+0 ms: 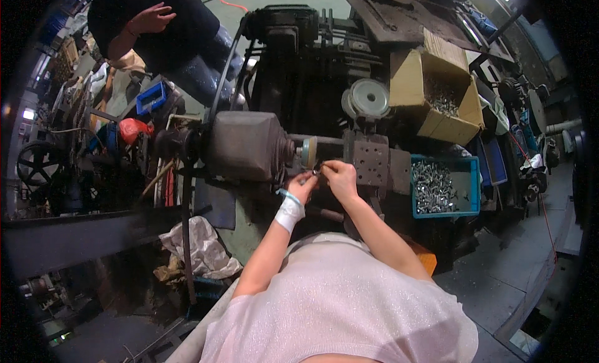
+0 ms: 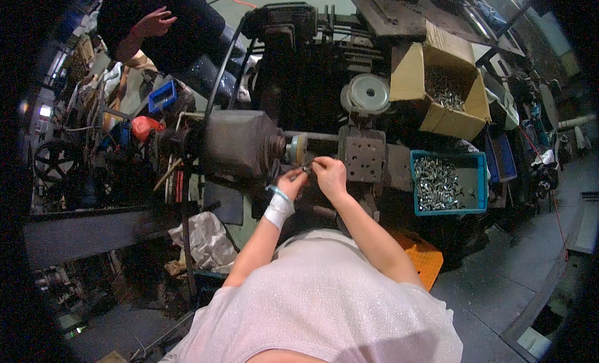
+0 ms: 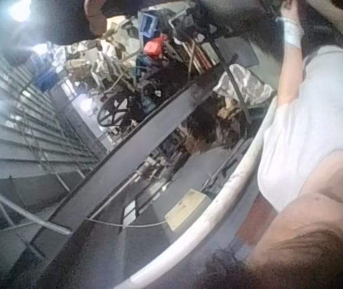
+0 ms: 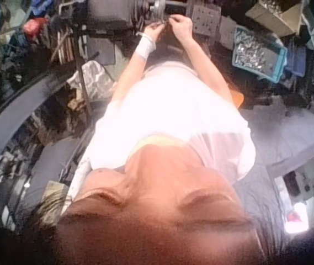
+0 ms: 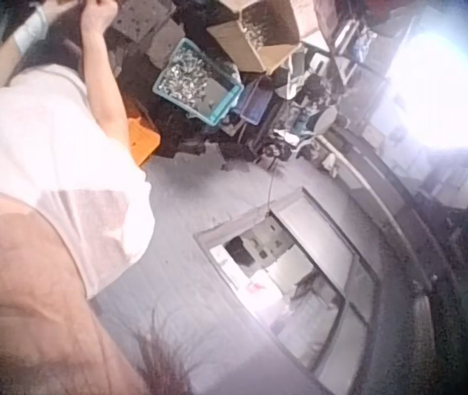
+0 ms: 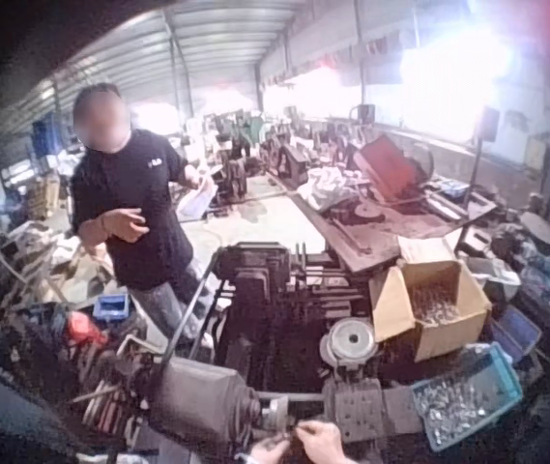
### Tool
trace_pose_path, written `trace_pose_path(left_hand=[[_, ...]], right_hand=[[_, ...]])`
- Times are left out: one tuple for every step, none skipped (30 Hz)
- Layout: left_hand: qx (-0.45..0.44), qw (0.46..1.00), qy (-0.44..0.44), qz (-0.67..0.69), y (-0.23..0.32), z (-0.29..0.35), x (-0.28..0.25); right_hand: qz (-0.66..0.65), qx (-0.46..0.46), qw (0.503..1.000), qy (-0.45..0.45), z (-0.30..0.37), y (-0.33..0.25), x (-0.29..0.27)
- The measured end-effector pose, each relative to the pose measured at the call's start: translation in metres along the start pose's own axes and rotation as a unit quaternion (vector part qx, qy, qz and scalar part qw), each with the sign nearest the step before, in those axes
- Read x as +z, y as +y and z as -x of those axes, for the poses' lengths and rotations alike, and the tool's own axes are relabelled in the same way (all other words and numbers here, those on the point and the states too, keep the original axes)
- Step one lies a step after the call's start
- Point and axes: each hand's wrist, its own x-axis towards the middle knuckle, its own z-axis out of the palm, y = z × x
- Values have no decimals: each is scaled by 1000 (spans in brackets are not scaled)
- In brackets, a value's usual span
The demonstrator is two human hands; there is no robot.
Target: The person repeatedly picks up small metal parts from a blue bin and grinds them against a rotating grinding wheel. After grinding, the person places the parts back into the bin. A second person stands nearby holding a piece of paper and occasionally gestures.
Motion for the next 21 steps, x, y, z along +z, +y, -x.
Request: trace_pose_path(left_hand=[[-46, 999, 10, 3, -1, 2, -3], [-78, 995, -49, 40, 2, 3, -11], [-119, 984, -106, 77, 0, 8, -18], [-131, 978, -119, 109, 1, 6, -17], [-143, 971, -131, 141, 3, 3, -16], [-159, 961, -144, 173, 3, 2, -16], [-149, 963, -146, 171, 3, 2, -15], [-140, 965, -148, 168, 3, 3, -15], [-129, 966, -150, 166, 3, 3, -14], [-96, 978, -123, 141, 0, 1, -14], [-54, 985, -103, 126, -5, 0, -12], [-10, 990, -83, 110, -8, -1, -8], [33, 993, -63, 93, -10, -2, -7], [48, 992, -72, 95, -12, -3, -7], [43, 994, -63, 84, -11, -4, -6], [38, 995, -53, 74, -9, -4, -4], [33, 996, -43, 64, -8, -5, -2], [20, 998, -32, 53, -12, -11, -2], [7, 999, -20, 43, -18, -19, -3], [-5, 999, -9, 32, -24, -26, -4], [-1, 1000, -6, 16, -23, -30, -4]], right_hand=[[-11, -58, 998, 13, 2, 1, -3], [-21, -69, 997, 2, 4, 1, -7], [-30, -72, 997, -13, 9, 2, -8], [-119, -4, 991, -58, 10, 0, -9], [-125, -21, 989, -70, 9, -2, -11], [-130, -32, 988, -81, 9, -4, -12], [-135, -43, 986, -92, 9, -4, -13], [-142, -53, 984, -92, 9, -1, -12], [-141, -35, 986, -85, 10, -3, -12], [-139, -18, 987, -77, 13, -9, -12], [-137, -1, 988, -69, 15, -12, -11], [-135, 13, 989, -61, 15, -10, -9], [-130, 22, 990, -55, 13, -8, -7], [-126, 32, 990, -49, 11, -5, -4], [-122, 41, 991, -41, 7, -1, -2], [-83, 13, 996, -26, 2, 5, 1], [-44, -15, 999, -11, -3, 13, 5], [-5, -43, 999, 2, -7, 15, 8], [30, -45, 998, 9, -9, 13, 10], [64, -48, 997, 15, -11, 10, 11], [99, -49, 994, 24, -13, 8, 12]])
